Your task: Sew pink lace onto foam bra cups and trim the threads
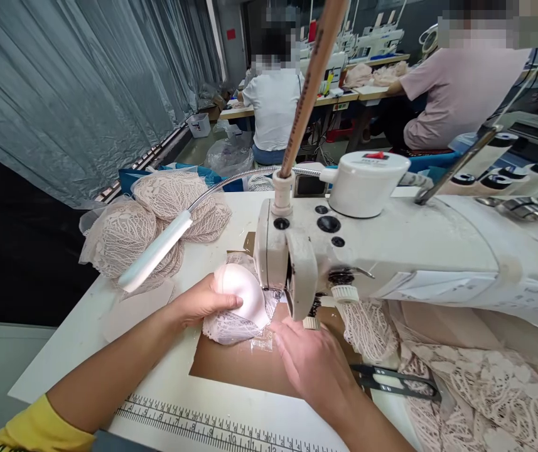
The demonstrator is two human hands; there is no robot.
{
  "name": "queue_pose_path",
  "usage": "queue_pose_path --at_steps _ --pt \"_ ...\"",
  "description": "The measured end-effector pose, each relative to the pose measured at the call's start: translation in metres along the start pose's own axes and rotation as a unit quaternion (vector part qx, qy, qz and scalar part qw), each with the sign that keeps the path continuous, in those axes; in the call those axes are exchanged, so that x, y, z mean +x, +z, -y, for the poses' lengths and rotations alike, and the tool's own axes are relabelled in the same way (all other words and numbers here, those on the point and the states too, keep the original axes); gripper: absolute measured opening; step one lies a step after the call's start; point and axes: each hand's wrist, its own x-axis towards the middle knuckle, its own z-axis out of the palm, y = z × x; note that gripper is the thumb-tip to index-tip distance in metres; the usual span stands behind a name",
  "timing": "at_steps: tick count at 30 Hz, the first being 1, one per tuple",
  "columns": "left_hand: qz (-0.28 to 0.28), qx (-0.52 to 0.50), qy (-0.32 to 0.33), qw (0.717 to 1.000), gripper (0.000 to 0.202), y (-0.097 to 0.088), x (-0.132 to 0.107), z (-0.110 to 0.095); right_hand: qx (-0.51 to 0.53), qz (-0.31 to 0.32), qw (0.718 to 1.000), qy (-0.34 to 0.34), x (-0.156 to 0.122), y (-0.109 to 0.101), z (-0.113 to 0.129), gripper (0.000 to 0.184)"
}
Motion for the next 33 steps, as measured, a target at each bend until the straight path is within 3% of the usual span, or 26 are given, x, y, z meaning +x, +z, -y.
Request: queue_pose_path --at_steps 3,7,15,27,33 --pt "0.007 0.033 0.007 0.999 0.056 -0.003 0.001 0.000 -0.064 -0.018 0.997 0.032 0.003 0.002 -0.003 0.026" --pt "0.051 0.045 0.030 0.997 0.054 0.001 0.002 0.001 -0.124 0.013 0.992 0.019 0.010 0.005 0.001 0.038" --pt "0.099 0.080 0.058 0.990 0.042 0.010 0.001 0.004 -0.152 -0.014 0.988 0.020 0.007 0.006 -0.001 0.041" --pt "0.099 0.105 0.059 0.988 0.038 0.009 0.002 0.005 -0.210 -0.009 0.978 0.012 0.004 0.008 0.001 0.046" --pt "0.026 0.121 0.032 0.992 0.046 0.011 0.002 0.007 -0.259 0.006 0.965 0.042 0.003 0.014 -0.002 0.053"
